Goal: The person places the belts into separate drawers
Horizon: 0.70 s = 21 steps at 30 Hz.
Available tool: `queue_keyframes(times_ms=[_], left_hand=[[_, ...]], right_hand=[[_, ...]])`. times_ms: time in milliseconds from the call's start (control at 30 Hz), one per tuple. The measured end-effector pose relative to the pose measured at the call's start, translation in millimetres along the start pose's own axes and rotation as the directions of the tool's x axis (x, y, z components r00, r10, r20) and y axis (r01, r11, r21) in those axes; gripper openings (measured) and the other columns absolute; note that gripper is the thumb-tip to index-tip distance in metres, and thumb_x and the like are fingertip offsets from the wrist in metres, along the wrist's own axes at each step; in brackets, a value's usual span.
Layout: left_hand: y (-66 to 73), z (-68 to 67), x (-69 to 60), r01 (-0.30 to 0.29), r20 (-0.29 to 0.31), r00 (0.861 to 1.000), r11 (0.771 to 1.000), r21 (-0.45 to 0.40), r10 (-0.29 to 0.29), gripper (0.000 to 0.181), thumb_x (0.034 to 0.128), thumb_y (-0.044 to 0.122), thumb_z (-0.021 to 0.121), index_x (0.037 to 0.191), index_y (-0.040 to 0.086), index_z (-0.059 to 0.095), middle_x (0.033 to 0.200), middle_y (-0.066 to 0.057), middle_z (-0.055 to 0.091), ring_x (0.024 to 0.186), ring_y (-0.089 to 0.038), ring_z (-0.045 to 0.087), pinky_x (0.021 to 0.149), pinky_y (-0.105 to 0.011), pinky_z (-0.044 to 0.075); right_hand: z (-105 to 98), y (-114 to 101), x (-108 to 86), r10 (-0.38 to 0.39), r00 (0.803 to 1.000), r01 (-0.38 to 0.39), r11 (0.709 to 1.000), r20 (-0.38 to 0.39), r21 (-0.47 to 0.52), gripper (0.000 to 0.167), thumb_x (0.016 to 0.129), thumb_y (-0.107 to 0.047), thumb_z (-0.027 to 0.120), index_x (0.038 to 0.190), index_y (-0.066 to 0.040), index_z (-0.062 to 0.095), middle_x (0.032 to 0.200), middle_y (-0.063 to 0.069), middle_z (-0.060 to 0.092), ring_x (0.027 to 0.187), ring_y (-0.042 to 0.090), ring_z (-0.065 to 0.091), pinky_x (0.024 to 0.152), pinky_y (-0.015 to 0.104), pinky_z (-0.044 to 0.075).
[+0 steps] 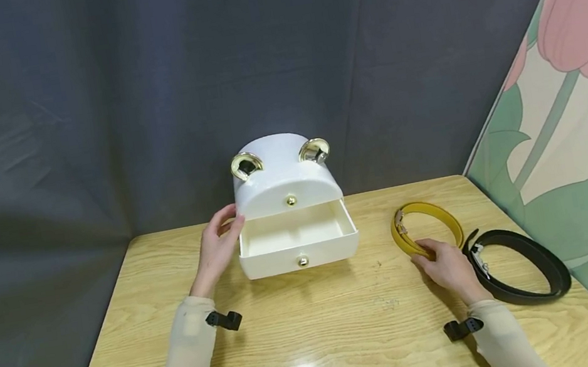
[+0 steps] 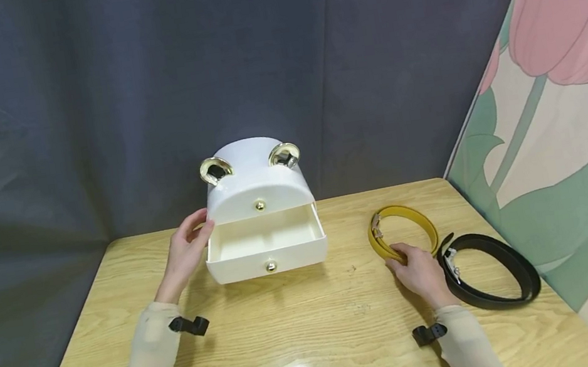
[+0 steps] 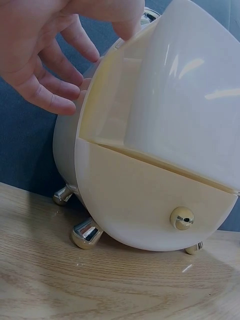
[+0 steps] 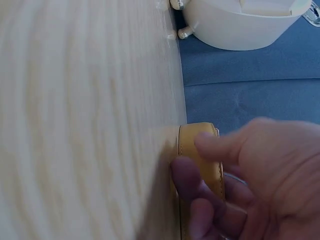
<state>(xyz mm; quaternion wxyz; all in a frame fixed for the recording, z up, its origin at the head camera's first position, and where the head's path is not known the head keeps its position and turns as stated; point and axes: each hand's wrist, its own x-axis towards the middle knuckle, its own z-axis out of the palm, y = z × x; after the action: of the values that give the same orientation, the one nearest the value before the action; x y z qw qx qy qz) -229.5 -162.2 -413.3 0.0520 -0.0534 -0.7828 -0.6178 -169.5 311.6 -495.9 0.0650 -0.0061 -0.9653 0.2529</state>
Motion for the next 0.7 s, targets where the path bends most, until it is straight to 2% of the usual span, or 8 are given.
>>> queue_keyframes(times_ms=[33, 133, 233, 533, 700], left_hand=[[-3.7, 0.1, 1.1, -0.004, -0.003, 1.0, 1.0, 0.002, 0.004, 0.053, 0.1111, 0.028, 0.059, 0.159, 0.008, 0.048, 0.16, -0.017, 0.051, 0.144, -0.041, 0.053, 0.117, -0.055, 0.048], [-13.3, -0.3, 4.2, -0.018, -0.012, 1.0, 1.0, 0.009, 0.018, 0.054, 0.1104, 0.033, 0.061, 0.158, 0.011, 0.049, 0.159, -0.015, 0.052, 0.143, -0.039, 0.054, 0.116, -0.054, 0.049], [-16.9, -1.0, 5.7, -0.033, -0.019, 0.999, 0.999, 0.014, 0.033, 0.053, 0.11, 0.034, 0.061, 0.157, 0.012, 0.051, 0.158, -0.014, 0.054, 0.142, -0.039, 0.055, 0.115, -0.053, 0.05], [-16.4, -1.2, 7.0, -0.046, -0.022, 0.999, 0.999, 0.022, 0.046, 0.053, 0.1101, 0.035, 0.061, 0.156, 0.011, 0.052, 0.157, -0.015, 0.055, 0.14, -0.04, 0.056, 0.114, -0.053, 0.051], [-16.1, -0.5, 5.7, -0.054, -0.018, 0.998, 0.998, 0.027, 0.055, 0.052, 0.1102, 0.034, 0.061, 0.156, 0.011, 0.052, 0.157, -0.015, 0.055, 0.139, -0.039, 0.057, 0.113, -0.053, 0.052]], right_hand=[[0.2, 0.4, -0.2, 0.001, 1.0, -0.001, 1.0, -0.004, 0.0, 0.042, 0.104, -0.023, 0.069, 0.139, -0.001, 0.068, 0.124, 0.026, 0.075, 0.1, 0.043, 0.074, 0.082, 0.06, 0.058], [0.5, 0.9, -0.3, 0.004, 1.0, -0.004, 1.0, -0.002, -0.004, 0.039, 0.105, -0.02, 0.067, 0.139, -0.001, 0.068, 0.125, 0.026, 0.075, 0.088, 0.036, 0.072, 0.074, 0.053, 0.056], [1.1, 0.6, 0.6, -0.003, 1.0, 0.003, 1.0, -0.005, -0.006, 0.037, 0.105, -0.016, 0.065, 0.139, -0.002, 0.068, 0.124, 0.026, 0.075, 0.083, 0.029, 0.068, 0.073, 0.045, 0.054], [2.6, -2.7, 1.2, -0.022, 1.0, 0.022, 1.0, 0.01, -0.002, 0.038, 0.104, -0.007, 0.06, 0.141, 0.002, 0.065, 0.117, 0.026, 0.076, 0.077, 0.025, 0.061, 0.069, 0.036, 0.047], [2.0, -4.0, -1.9, -0.017, 1.0, 0.017, 1.0, 0.012, -0.01, 0.038, 0.104, -0.007, 0.059, 0.141, 0.001, 0.065, 0.123, 0.029, 0.074, 0.076, 0.025, 0.06, 0.067, 0.034, 0.043]])
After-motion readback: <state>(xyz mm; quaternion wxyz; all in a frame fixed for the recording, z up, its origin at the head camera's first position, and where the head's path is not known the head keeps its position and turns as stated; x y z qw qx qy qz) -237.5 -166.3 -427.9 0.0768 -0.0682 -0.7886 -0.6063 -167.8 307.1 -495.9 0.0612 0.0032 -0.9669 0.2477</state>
